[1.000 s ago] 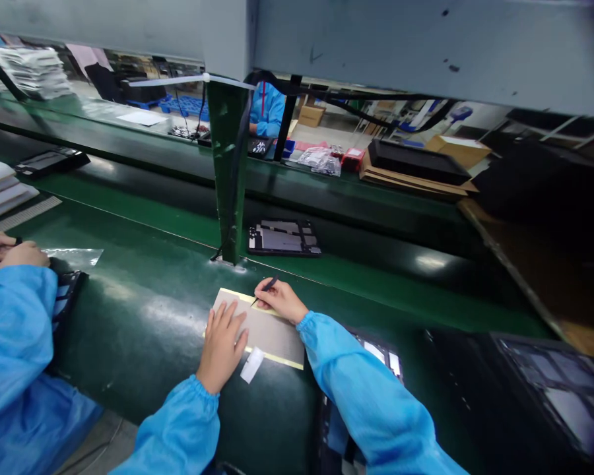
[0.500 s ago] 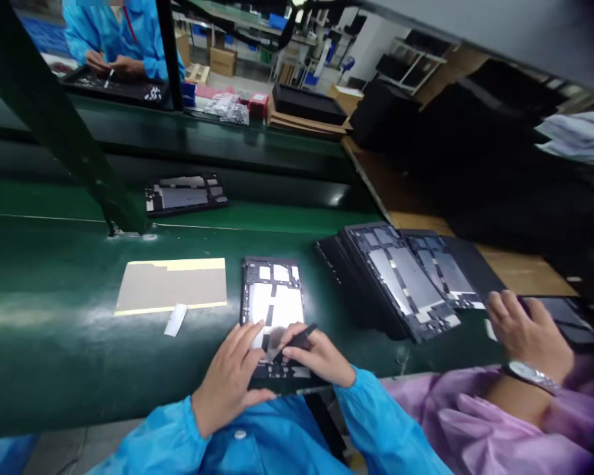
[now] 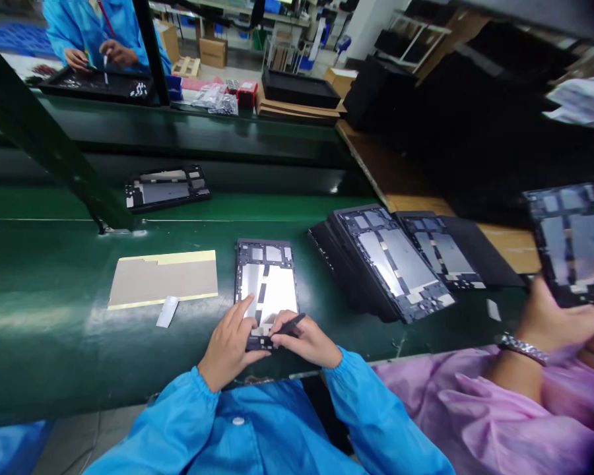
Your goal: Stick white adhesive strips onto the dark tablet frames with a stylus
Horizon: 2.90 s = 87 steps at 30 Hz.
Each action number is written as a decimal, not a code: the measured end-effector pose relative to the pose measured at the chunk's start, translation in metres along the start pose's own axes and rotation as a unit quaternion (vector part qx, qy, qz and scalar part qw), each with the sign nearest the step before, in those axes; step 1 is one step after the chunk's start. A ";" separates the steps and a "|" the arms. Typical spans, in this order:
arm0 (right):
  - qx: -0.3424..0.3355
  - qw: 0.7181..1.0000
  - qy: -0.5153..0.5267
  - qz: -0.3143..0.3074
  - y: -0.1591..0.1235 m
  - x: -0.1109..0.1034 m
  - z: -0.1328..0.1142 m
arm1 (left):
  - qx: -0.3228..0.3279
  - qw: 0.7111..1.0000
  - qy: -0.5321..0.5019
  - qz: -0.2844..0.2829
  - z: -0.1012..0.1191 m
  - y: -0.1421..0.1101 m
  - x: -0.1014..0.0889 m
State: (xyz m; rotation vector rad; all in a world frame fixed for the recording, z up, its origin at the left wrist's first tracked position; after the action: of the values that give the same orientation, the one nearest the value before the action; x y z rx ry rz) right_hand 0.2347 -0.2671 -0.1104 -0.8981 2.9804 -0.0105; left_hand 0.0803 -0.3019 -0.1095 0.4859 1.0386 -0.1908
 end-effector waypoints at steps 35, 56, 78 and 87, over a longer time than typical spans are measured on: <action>0.043 0.973 0.144 0.175 0.029 -0.030 -0.008 | -0.069 0.993 -0.093 -0.024 0.007 0.002 0.002; 0.072 0.986 0.130 -0.073 0.288 0.134 0.039 | -0.279 0.937 0.166 0.131 -0.166 -0.045 -0.078; -0.044 0.996 0.059 0.055 0.097 0.000 -0.044 | -0.207 0.944 0.154 0.204 -0.139 -0.033 -0.105; -0.054 0.996 0.016 0.075 -0.034 -0.024 -0.003 | 0.089 0.996 0.021 -0.005 0.034 0.009 -0.006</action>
State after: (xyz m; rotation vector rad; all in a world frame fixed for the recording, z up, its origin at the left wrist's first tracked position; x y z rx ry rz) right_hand 0.2729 -0.2819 -0.1064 -0.6873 3.0962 0.1430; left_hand 0.1075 -0.3100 -0.0879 0.6485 1.0710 -0.2844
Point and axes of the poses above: each hand's wrist, its own y-axis towards the middle knuckle, its own x-axis out of the palm, z = x × y, the point moved 7 cm from there along y, towards the middle knuckle, and after that the axes turned 9 degrees about y, right-handed, at the moved point
